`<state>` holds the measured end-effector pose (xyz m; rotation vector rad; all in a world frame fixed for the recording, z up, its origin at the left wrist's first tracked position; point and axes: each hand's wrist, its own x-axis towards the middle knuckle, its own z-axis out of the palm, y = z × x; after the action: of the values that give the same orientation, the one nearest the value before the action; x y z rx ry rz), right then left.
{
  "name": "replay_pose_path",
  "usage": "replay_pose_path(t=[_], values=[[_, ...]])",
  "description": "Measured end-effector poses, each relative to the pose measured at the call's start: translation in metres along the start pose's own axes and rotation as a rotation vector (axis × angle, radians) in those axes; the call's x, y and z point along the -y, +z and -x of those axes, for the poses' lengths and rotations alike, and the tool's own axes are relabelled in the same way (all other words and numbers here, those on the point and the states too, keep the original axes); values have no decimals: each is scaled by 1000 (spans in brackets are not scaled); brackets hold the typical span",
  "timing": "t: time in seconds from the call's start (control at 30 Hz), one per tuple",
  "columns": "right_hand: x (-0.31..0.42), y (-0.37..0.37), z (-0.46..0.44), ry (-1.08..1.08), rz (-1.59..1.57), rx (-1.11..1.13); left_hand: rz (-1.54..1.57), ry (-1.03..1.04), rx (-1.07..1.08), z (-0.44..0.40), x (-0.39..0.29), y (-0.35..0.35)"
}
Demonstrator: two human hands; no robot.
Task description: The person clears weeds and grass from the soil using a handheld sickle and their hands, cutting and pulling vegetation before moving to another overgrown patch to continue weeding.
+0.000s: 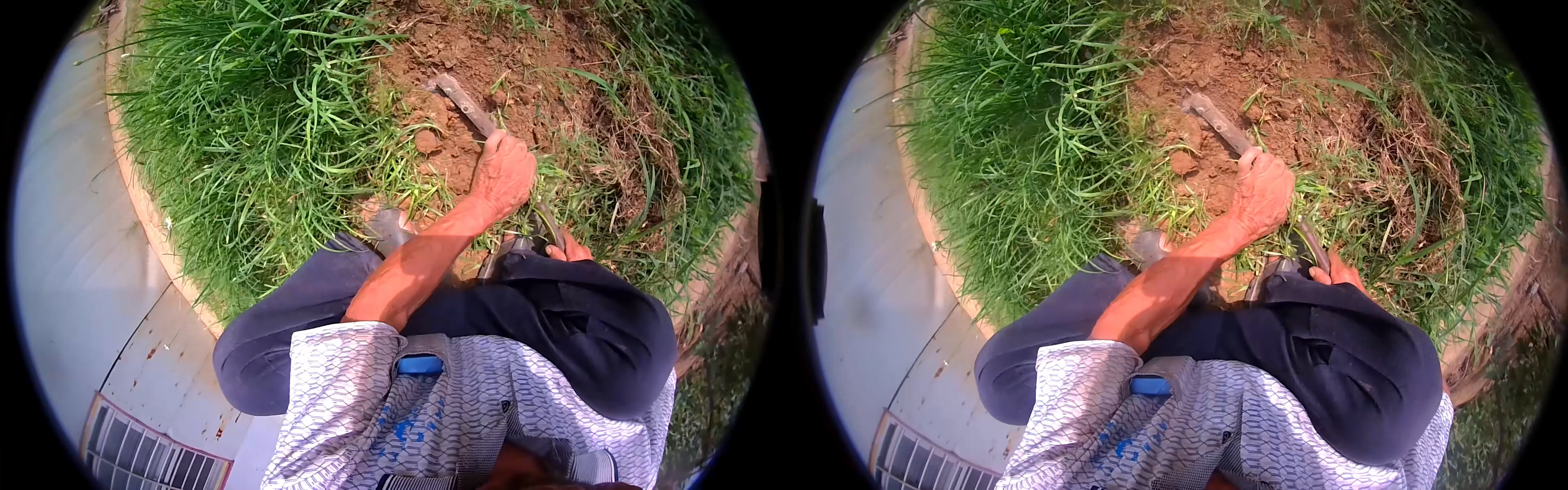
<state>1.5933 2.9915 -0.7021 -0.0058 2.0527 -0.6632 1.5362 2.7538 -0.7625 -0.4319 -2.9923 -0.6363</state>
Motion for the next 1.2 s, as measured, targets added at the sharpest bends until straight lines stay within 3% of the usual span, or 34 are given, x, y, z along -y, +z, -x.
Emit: replay_pose_path(t=[0.13,0.17,0.37,0.47,0.6,0.63,0.8,0.87,0.97,1.07,1.13,1.2], values=[[-14,-5,7,261,159,162,20,-40,-20,10,-20,-1],[-36,5,12,248,285,147,36,-49,-14,14,-25,1],[-56,-1,41,260,275,118,68,-87,83,28,-52,-4],[-65,-7,58,289,268,100,152,-75,11,37,-68,-8],[-80,-16,81,324,254,59,255,39,14,54,-85,-14],[-82,-20,88,337,249,47,386,61,77,74,-104,24],[-97,-32,114,379,206,-37,599,216,103,21,-79,-17],[-103,-37,127,396,187,-63,548,177,-314,5,-67,-27],[-113,-44,139,409,151,-123,317,133,-210,7,-16,-48],[-119,-46,148,415,113,-164,-137,148,199,52,42,-74],[-120,-45,149,418,76,-197,-109,-77,346,79,65,-92],[-118,-43,152,424,35,-231,-205,-187,341,94,82,-98]])
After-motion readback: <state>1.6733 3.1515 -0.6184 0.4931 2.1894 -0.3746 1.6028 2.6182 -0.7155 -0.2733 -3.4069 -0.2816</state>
